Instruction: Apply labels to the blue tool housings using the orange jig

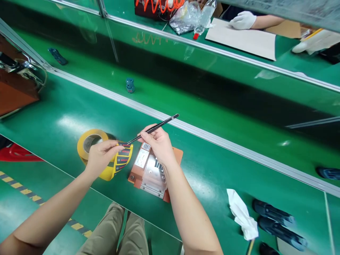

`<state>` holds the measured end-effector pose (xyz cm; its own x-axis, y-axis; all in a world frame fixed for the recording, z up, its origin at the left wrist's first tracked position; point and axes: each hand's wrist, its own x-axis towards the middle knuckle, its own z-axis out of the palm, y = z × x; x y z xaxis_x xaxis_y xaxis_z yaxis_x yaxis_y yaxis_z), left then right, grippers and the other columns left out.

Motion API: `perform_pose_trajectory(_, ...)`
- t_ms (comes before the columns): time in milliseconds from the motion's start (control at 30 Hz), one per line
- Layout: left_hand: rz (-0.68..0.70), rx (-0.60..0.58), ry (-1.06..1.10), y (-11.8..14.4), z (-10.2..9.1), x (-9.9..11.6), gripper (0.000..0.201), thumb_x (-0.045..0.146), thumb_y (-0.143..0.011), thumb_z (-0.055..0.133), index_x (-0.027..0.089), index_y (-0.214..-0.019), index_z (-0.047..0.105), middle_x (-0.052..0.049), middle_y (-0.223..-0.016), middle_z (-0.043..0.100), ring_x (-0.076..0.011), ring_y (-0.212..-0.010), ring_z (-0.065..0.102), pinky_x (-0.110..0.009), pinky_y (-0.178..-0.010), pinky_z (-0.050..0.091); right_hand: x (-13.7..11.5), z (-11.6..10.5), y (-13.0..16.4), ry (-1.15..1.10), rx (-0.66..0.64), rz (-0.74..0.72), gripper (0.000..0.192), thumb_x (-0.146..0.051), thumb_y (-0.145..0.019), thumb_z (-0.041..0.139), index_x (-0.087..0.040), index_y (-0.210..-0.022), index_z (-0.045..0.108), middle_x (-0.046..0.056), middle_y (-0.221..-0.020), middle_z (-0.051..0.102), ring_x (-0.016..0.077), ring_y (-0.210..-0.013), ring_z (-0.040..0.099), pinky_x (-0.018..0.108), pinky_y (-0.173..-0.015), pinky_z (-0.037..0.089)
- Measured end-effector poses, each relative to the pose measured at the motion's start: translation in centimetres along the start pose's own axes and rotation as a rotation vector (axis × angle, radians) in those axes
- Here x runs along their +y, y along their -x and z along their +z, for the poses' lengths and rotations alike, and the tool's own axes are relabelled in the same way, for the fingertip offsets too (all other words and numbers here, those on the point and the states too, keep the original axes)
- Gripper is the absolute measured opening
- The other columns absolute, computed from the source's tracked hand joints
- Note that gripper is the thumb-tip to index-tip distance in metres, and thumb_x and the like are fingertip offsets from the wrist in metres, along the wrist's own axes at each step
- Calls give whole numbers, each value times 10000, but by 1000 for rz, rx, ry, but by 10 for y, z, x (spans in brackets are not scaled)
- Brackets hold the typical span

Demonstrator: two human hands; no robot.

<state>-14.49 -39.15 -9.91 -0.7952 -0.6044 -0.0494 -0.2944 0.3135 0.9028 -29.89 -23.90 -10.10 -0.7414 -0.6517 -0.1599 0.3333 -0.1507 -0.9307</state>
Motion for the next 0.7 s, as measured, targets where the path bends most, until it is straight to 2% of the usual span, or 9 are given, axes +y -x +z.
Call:
perform_pose_trajectory(100, -2, -13, -36, 0, 0, 2, 238, 421, -807, 733, 194, -739, 752, -10, -739, 744, -167, -664, 651, -248, -597, 492, 2, 2, 1, 30, -7, -12, 325, -426, -753, 847, -213, -890, 643, -15, -807, 740, 120, -698, 700, 267, -707, 605)
perform_pose_trajectory(200, 48, -56, -187, -7, 2, 3, 314, 490, -869, 647, 202, -834, 768, -34, -785, 765, -192, -697, 685, -259, -613, 496, 2, -3, 7, 42, 44, -56, 300, -424, -779, 826, -219, -886, 636, -9, -818, 746, 135, -714, 714, 282, -700, 607)
perform_pose_trajectory(333, 157, -95, -608, -29, 20, 3, 495, 564, -971, 443, 177, -1015, 748, -113, -862, 775, -263, -771, 726, -305, -676, 497, -4, -25, 27, 119, 184, -116, 285, -428, -797, 811, -227, -888, 632, -18, -800, 728, 146, -726, 719, 295, -707, 607)
perform_pose_trajectory(433, 154, -178, -918, -45, 41, 5, 599, 608, -972, 413, 118, -1212, 659, -163, -842, 759, -320, -766, 730, -340, -674, 502, -8, -48, 49, 175, 236, -115, 283, -428, -799, 810, -224, -886, 634, -19, -785, 721, 146, -713, 715, 290, -697, 598)
perform_pose_trajectory(500, 134, -248, -1048, -49, 52, 8, 646, 615, -975, 400, 115, -1351, 562, -168, -843, 756, -345, -776, 733, -356, -670, 510, -8, -61, 64, 190, 257, -93, 282, -426, -804, 807, -222, -885, 629, -14, -790, 729, 148, -703, 715, 295, -691, 594)
perform_pose_trajectory(600, 128, -306, -1103, -47, 56, 10, 681, 612, -986, 369, 125, -1453, 459, -164, -865, 753, -358, -796, 734, -377, -678, 521, -2, -77, 84, 198, 263, -62, 262, -428, -845, 769, -225, -908, 615, 1, -823, 751, 163, -735, 728, 327, -738, 595)
perform_pose_trajectory(700, 184, -277, -1063, -40, 48, 7, 732, 633, -978, 363, 101, -1478, 427, -173, -906, 740, -356, -837, 723, -402, -722, 529, 9, -88, 95, 239, 270, -80, 241, -434, -883, 728, -233, -935, 607, 5, -856, 758, 179, -824, 737, 353, -819, 574)
